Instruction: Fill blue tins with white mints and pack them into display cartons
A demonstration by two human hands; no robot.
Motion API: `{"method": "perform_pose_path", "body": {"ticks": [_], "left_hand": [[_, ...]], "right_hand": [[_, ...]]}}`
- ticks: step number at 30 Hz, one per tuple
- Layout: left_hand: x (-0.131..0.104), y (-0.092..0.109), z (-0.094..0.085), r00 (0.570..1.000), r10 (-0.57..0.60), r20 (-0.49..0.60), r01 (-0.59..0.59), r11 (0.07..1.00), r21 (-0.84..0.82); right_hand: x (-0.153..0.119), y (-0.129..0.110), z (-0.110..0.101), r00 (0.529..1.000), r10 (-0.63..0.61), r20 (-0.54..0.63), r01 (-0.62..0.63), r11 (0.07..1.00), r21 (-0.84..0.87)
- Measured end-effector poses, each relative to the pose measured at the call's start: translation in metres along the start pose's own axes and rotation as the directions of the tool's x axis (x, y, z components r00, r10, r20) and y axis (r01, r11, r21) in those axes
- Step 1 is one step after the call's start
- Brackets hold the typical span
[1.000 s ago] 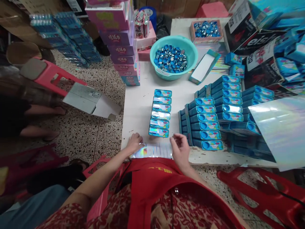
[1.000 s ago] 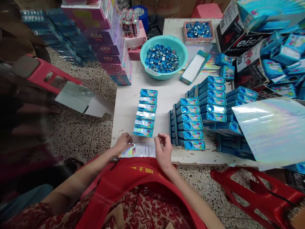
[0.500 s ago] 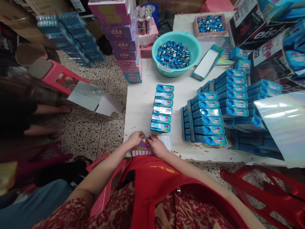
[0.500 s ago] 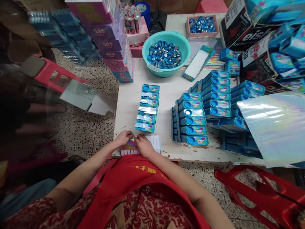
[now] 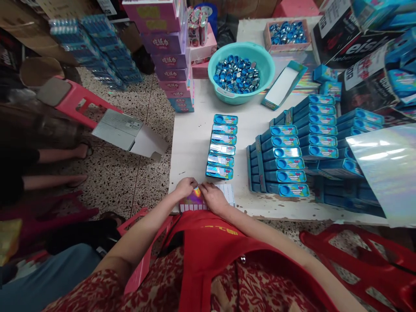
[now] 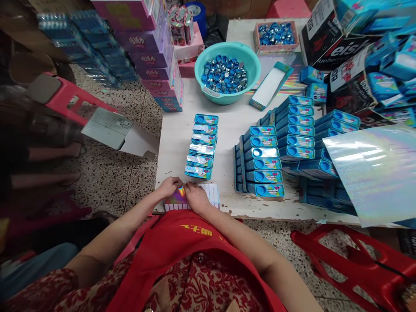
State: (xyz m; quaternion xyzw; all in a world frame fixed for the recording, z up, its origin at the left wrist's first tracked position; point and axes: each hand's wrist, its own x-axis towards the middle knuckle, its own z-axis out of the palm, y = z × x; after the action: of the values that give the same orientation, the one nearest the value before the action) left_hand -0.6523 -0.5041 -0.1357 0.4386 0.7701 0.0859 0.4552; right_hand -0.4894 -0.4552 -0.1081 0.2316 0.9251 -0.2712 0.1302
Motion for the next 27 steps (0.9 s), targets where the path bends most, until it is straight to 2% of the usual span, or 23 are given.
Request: {"method": "perform_pose_path", "body": {"ticks": [7,14,18,22,24,27], "left_hand": [[0.0,0.002,-0.003,1.0,-0.001,-0.005,0.0,0.999,-0.043],[0.003,-0.002,0.005,0.999,-0.049,-0.024,0.046,0.995,-0.085],[0.005,0.0,0.003,0.999,-0.046,-0.016,0.044,0.997,-0.069],[0.008,0.006,0.001,0.999,-0.024,-0.024,0.023,0.999,-0.024],[0.008,0.009,0.003,0.998,-0.017,-0.056,0.017,1.0,0.001],[-0.001,0.014,0.0,0.991,-0.012,-0.134,0.016,0.999,0.03]], "right_hand": [[0.007,0.0,0.004,0.997,0.042,-0.069,-0.041,0.999,0.017],[0.004,0.004,0.009,0.999,-0.04,-0.02,0.04,0.999,-0.008],[0.008,0.005,0.005,0.998,-0.003,-0.065,0.001,0.999,-0.034],[0.009,0.003,-0.004,0.999,-0.006,-0.05,0.004,0.999,-0.045],[-0.001,0.002,-0.012,0.999,0.005,-0.052,-0.004,1.0,0.018],[-0.029,-0.002,-0.032,0.989,0.063,-0.132,-0.027,0.964,0.263]]}}
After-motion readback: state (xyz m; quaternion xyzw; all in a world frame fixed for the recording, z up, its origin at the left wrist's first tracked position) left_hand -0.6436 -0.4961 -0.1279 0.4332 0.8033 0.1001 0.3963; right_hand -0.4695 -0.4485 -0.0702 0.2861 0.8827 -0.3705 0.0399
